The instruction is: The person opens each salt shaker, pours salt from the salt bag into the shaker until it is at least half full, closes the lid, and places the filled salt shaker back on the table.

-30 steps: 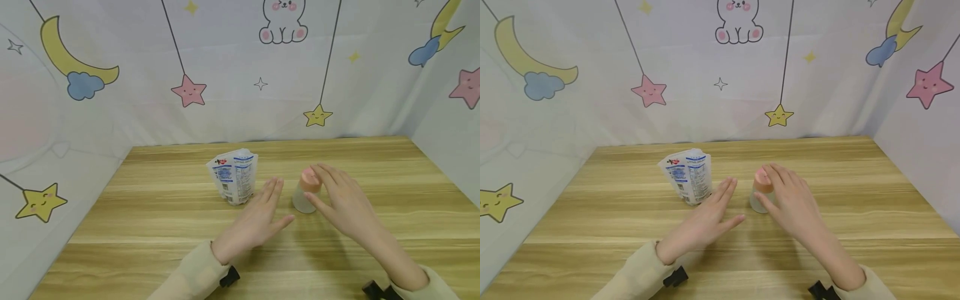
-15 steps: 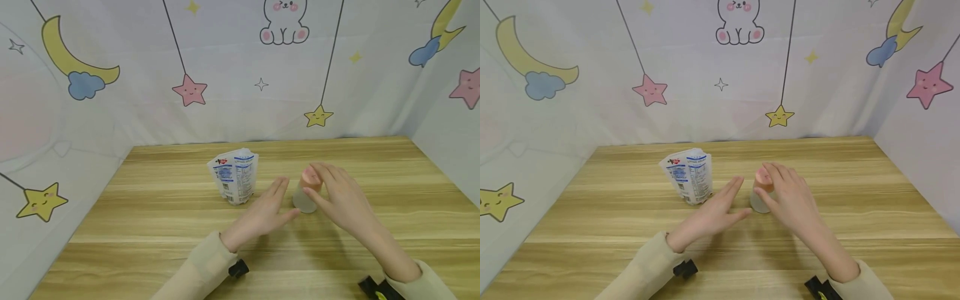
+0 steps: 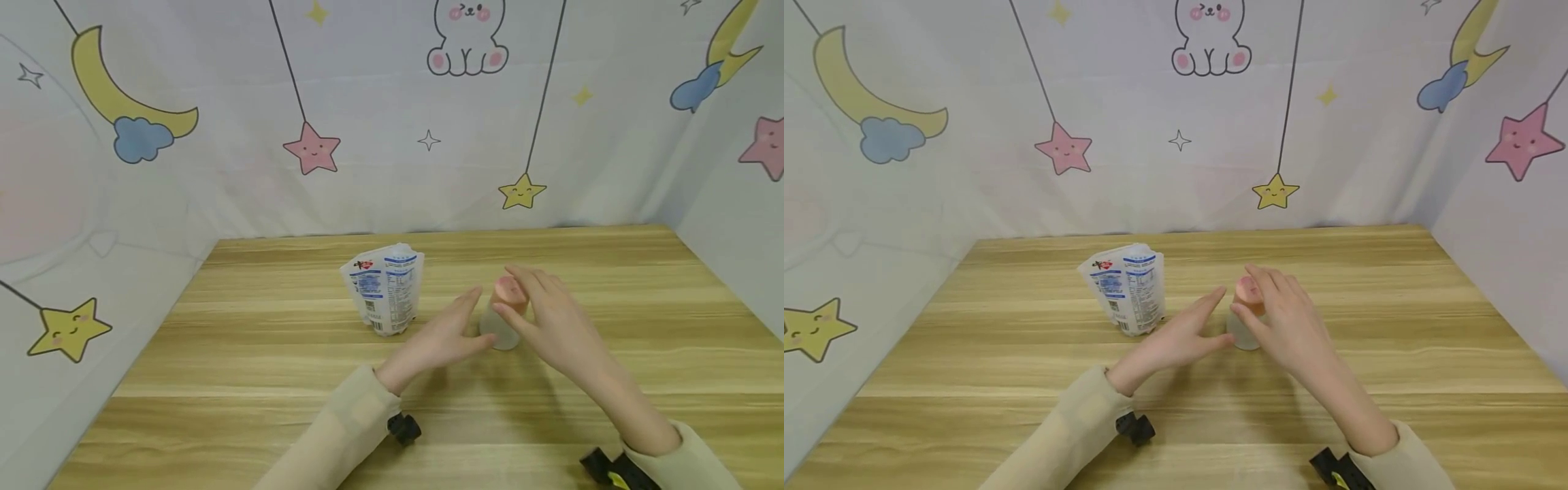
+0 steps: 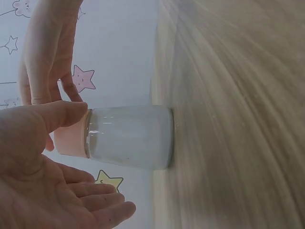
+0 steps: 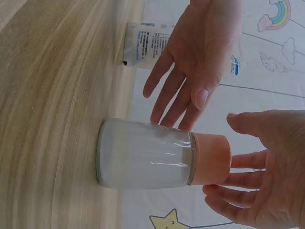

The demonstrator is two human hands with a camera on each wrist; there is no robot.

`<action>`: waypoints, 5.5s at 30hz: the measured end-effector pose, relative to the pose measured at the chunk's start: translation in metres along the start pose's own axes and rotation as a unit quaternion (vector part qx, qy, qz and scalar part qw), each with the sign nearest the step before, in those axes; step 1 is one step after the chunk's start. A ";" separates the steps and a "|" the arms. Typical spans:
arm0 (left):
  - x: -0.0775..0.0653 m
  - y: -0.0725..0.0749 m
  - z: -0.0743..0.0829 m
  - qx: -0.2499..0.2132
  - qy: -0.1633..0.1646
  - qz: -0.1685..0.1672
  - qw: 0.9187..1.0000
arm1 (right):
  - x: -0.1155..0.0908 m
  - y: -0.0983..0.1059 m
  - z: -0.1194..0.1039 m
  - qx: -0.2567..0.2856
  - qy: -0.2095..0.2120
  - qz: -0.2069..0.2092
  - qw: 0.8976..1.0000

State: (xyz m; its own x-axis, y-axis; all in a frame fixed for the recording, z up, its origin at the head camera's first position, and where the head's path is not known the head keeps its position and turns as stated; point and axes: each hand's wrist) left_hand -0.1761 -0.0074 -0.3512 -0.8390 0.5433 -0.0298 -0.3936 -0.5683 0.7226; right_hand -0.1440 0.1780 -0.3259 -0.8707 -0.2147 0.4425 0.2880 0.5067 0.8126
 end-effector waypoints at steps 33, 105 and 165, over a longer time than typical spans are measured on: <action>0.029 -0.020 0.006 -0.139 0.048 0.011 0.989 | 0.014 -0.006 0.004 -0.014 -0.025 -0.005 1.000; 0.044 -0.036 0.006 -0.221 0.033 0.044 0.974 | 0.018 -0.007 0.020 -0.070 0.106 -0.065 0.990; 0.043 -0.037 0.001 -0.244 0.048 0.035 0.968 | 0.019 0.006 0.010 -0.041 -0.020 -0.039 0.998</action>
State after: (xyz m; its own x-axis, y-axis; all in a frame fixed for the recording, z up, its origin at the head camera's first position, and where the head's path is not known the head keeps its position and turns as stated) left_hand -0.1970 0.0376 -0.3786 -0.8918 0.4464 -0.0738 -0.4457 -0.8384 0.3138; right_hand -0.1629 0.1855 -0.3165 -0.9063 -0.2164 0.3630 0.2494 0.4196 0.8728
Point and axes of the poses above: each hand's wrist, its own x-axis towards the middle knuckle, its own y-axis out of the back of the hand, z = x × y, and after that the axes turned 3 degrees about z, right-handed
